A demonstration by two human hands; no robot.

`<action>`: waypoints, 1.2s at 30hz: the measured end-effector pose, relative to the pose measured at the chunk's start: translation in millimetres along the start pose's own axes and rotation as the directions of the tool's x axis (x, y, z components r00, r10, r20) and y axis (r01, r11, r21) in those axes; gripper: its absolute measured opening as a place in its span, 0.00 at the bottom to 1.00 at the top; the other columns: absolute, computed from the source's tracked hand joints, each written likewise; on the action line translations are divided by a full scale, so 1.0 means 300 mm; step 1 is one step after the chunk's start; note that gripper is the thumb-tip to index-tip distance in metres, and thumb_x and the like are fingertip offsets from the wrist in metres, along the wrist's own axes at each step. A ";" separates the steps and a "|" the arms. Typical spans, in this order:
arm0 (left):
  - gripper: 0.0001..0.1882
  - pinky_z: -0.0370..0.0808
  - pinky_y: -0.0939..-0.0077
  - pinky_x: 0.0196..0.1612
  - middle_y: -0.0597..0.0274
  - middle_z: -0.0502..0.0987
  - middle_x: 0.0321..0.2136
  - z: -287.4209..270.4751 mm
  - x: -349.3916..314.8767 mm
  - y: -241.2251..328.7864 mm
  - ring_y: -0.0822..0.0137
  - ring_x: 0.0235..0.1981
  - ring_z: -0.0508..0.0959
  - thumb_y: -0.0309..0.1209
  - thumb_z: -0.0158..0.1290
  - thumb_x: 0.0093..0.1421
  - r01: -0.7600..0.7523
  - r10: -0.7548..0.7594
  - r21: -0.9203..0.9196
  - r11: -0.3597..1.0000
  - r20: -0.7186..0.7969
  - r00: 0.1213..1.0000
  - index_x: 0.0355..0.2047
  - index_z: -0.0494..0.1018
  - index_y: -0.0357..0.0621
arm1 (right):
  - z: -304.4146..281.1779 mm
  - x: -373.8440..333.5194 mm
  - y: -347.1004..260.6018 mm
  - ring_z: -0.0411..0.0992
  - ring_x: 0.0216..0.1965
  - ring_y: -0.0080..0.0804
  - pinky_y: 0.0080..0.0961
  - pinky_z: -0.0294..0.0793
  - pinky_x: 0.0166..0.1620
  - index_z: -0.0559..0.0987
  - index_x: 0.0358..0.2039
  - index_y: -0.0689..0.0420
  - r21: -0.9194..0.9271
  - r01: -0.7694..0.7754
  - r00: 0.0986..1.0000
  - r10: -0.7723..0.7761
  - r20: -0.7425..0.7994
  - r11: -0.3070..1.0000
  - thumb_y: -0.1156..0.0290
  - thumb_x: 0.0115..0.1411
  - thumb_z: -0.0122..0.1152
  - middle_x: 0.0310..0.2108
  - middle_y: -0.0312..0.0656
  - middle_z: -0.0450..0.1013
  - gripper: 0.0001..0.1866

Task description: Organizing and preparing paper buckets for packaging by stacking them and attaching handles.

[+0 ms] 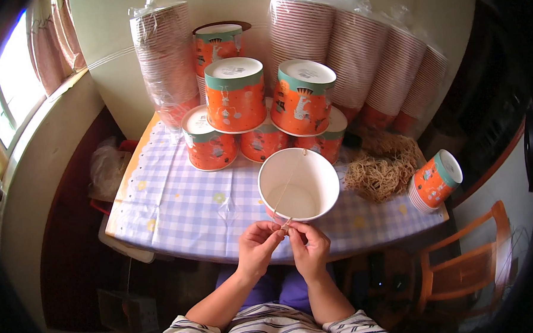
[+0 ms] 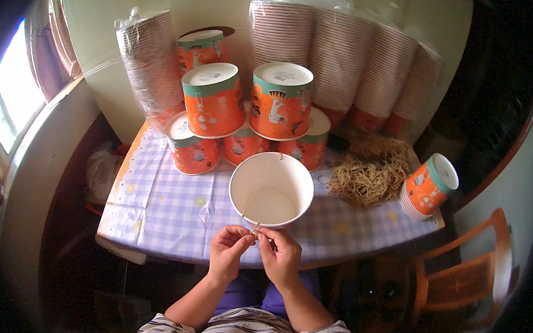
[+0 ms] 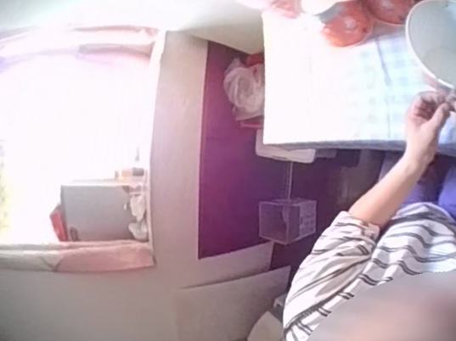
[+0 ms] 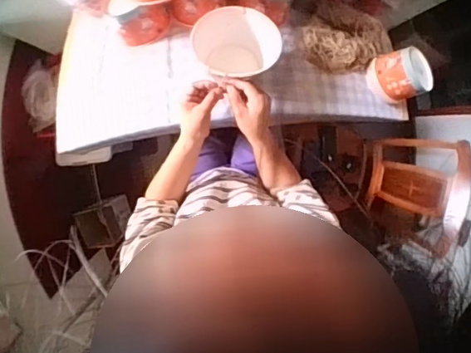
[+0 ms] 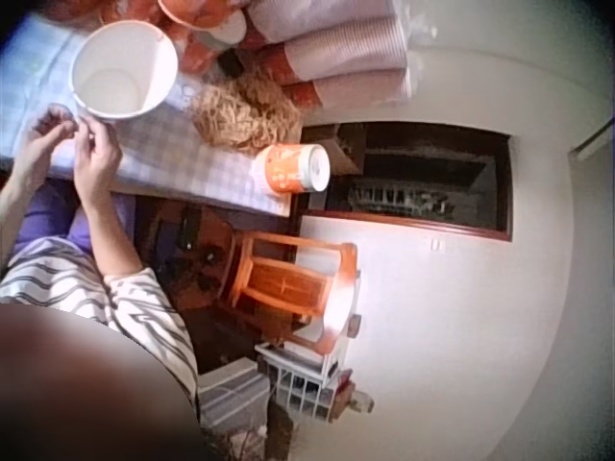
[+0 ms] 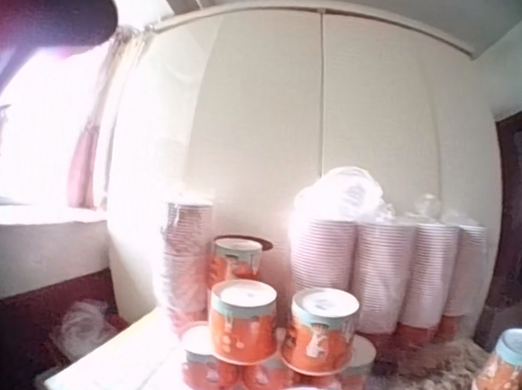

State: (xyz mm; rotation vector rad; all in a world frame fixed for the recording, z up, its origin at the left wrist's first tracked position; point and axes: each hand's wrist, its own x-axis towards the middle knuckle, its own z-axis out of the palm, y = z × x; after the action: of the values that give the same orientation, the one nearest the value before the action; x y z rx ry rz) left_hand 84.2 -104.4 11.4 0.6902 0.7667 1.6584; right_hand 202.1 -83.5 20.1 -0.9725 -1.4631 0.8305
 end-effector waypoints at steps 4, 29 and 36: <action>0.06 0.74 0.79 0.43 0.58 0.77 0.34 -0.022 -0.002 -0.019 0.70 0.37 0.77 0.17 0.53 0.56 -0.018 0.018 -0.005 1.000 0.041 0.999 0.35 0.71 0.35 | 0.012 0.001 0.002 0.77 0.30 0.33 0.25 0.76 0.31 0.79 0.34 0.61 -0.166 0.147 0.985 -0.160 -0.064 0.975 0.79 0.54 0.60 0.31 0.45 0.77 0.06; 0.06 0.72 0.78 0.46 0.61 0.75 0.36 -0.018 0.001 -0.024 0.73 0.39 0.75 0.21 0.54 0.59 -0.012 0.019 -0.046 0.999 0.161 0.987 0.37 0.70 0.36 | 0.006 -0.002 0.030 0.75 0.32 0.30 0.24 0.75 0.37 0.76 0.33 0.65 -0.283 0.195 0.978 -0.209 -0.022 0.939 0.82 0.56 0.56 0.30 0.44 0.76 0.04; 0.07 0.71 0.78 0.46 0.62 0.75 0.36 -0.026 0.001 -0.045 0.73 0.39 0.75 0.21 0.54 0.58 0.027 -0.018 -0.050 0.998 0.173 0.985 0.37 0.70 0.36 | -0.004 0.006 0.037 0.75 0.32 0.27 0.23 0.74 0.36 0.78 0.32 0.64 -0.010 -0.023 0.999 0.023 -0.041 1.000 0.79 0.54 0.60 0.30 0.43 0.77 0.05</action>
State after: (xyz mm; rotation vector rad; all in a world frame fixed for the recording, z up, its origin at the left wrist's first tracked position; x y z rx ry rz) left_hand 86.1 -103.0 -4.2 0.7750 0.6031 1.5698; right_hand 204.6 -77.6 11.0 -1.0103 -1.4251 0.8161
